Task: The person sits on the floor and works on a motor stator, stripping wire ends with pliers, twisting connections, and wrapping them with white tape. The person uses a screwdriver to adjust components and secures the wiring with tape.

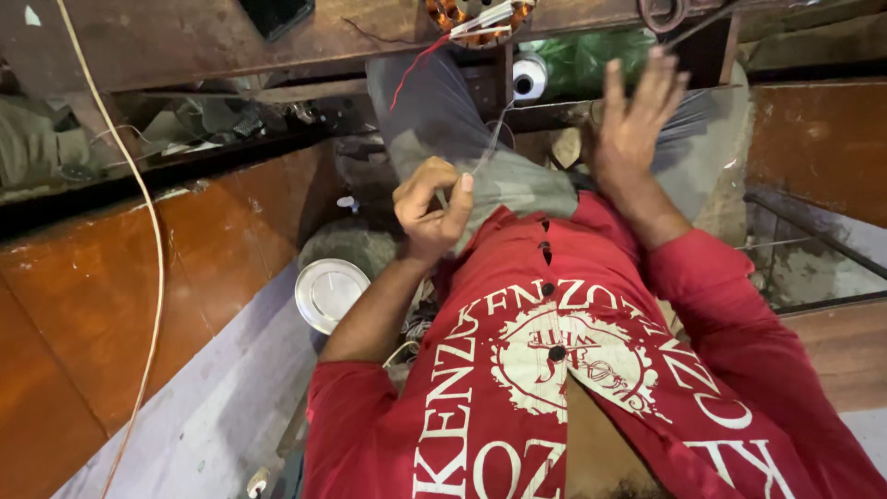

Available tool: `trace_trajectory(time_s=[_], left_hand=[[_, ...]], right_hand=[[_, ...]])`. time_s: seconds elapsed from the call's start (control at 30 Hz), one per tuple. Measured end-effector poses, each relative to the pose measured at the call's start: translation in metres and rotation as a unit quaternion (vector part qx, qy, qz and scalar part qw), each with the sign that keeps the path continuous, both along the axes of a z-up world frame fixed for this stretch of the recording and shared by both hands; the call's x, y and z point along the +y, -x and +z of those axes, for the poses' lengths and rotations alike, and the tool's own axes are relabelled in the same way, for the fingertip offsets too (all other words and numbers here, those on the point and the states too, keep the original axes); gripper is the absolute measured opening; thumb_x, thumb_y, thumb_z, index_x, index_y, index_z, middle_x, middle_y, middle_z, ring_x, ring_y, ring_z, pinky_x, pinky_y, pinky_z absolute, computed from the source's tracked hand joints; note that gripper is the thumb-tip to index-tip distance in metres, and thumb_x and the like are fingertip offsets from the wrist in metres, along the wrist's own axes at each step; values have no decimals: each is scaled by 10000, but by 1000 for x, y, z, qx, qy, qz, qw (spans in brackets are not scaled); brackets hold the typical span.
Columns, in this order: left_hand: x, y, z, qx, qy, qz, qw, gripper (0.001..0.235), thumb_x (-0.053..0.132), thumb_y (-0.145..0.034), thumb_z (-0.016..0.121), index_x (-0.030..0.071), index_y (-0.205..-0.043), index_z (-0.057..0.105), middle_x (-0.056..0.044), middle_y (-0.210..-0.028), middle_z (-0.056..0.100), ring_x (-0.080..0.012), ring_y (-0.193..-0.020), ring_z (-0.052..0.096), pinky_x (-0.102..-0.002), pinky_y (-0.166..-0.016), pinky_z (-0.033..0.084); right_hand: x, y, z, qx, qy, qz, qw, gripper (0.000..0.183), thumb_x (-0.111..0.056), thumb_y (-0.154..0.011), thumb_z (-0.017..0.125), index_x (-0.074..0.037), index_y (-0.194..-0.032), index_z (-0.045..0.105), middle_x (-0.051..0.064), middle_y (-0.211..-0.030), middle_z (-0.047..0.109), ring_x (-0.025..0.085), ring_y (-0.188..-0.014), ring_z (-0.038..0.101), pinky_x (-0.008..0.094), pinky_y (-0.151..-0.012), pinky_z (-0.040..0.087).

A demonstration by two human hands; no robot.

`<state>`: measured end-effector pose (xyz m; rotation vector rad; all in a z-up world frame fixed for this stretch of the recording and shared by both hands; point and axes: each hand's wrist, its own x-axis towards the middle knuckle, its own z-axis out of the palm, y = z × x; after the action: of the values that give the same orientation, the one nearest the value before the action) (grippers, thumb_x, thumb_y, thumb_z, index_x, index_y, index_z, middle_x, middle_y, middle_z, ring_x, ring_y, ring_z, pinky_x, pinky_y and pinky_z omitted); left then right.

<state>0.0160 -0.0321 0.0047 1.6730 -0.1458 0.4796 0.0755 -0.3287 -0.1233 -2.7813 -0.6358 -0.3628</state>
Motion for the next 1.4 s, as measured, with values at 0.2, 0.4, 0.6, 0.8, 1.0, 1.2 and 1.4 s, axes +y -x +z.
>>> trace_trajectory(time_s=[0.2, 0.4, 0.6, 0.8, 1.0, 1.2, 1.4], left_hand=[[-4, -2, 10, -22, -13, -45, 999, 133, -77, -869, 709, -9, -823, 604, -85, -723, 579, -193, -616, 533, -333, -593, 428], [-7, -17, 42, -58, -85, -102, 990, 107, -41, -871, 741, 1, -834, 650, -79, -716, 597, -215, -596, 555, -359, -593, 437], [-13, -18, 67, -2, -73, -128, 989, 113, 5, -911, 745, 17, -856, 648, -81, -710, 582, -220, -586, 531, -369, -595, 413], [-2, -34, 62, 4, -48, -164, 985, 79, 49, -945, 744, 16, -944, 672, -87, -850, 665, -219, -750, 642, -341, -696, 503], [19, -108, -2, -67, -279, 8, 958, 281, 187, -914, 815, 89, -1161, 722, -111, -1252, 685, -280, -1250, 591, -494, -1121, 412], [16, -120, -11, -94, -315, -51, 943, 411, 267, -929, 823, 85, -1269, 681, -118, -1340, 619, -316, -1346, 507, -559, -1213, 274], [8, -109, 8, -121, -379, -71, 915, 337, 224, -971, 820, 96, -1263, 711, -27, -1229, 663, -243, -1240, 561, -541, -1148, 309]], right_hand=[[-21, -37, -31, -68, -2, -75, 995, 1084, -212, -936, 764, -149, -1722, 19, 315, -1668, -138, 491, -1576, -79, 702, -1224, -17], [29, -54, 42, -37, -159, 57, 985, 943, -207, -950, 765, -92, -1678, 176, 293, -1667, 96, 469, -1572, 117, 644, -1250, 117], [61, 6, 154, 347, -400, 239, 814, 482, -99, -896, 744, 34, -1335, 597, 183, -1221, 710, 242, -956, 725, 329, -843, 547], [60, 4, 179, 245, -439, 142, 853, 99, -25, -932, 786, 11, -994, 718, 79, -858, 694, 119, -683, 617, 234, -570, 448], [70, -26, 150, 151, -454, -2, 878, 63, -32, -1055, 784, 16, -1042, 746, 60, -880, 669, 89, -724, 589, 239, -645, 446], [96, -54, 126, 189, -494, -21, 849, 89, -76, -1032, 813, -4, -1070, 778, 31, -853, 660, 57, -736, 542, 229, -656, 418], [96, -51, 143, 185, -402, 39, 896, 94, -44, -995, 834, -5, -1052, 771, 36, -761, 606, 70, -652, 502, 255, -585, 371]])
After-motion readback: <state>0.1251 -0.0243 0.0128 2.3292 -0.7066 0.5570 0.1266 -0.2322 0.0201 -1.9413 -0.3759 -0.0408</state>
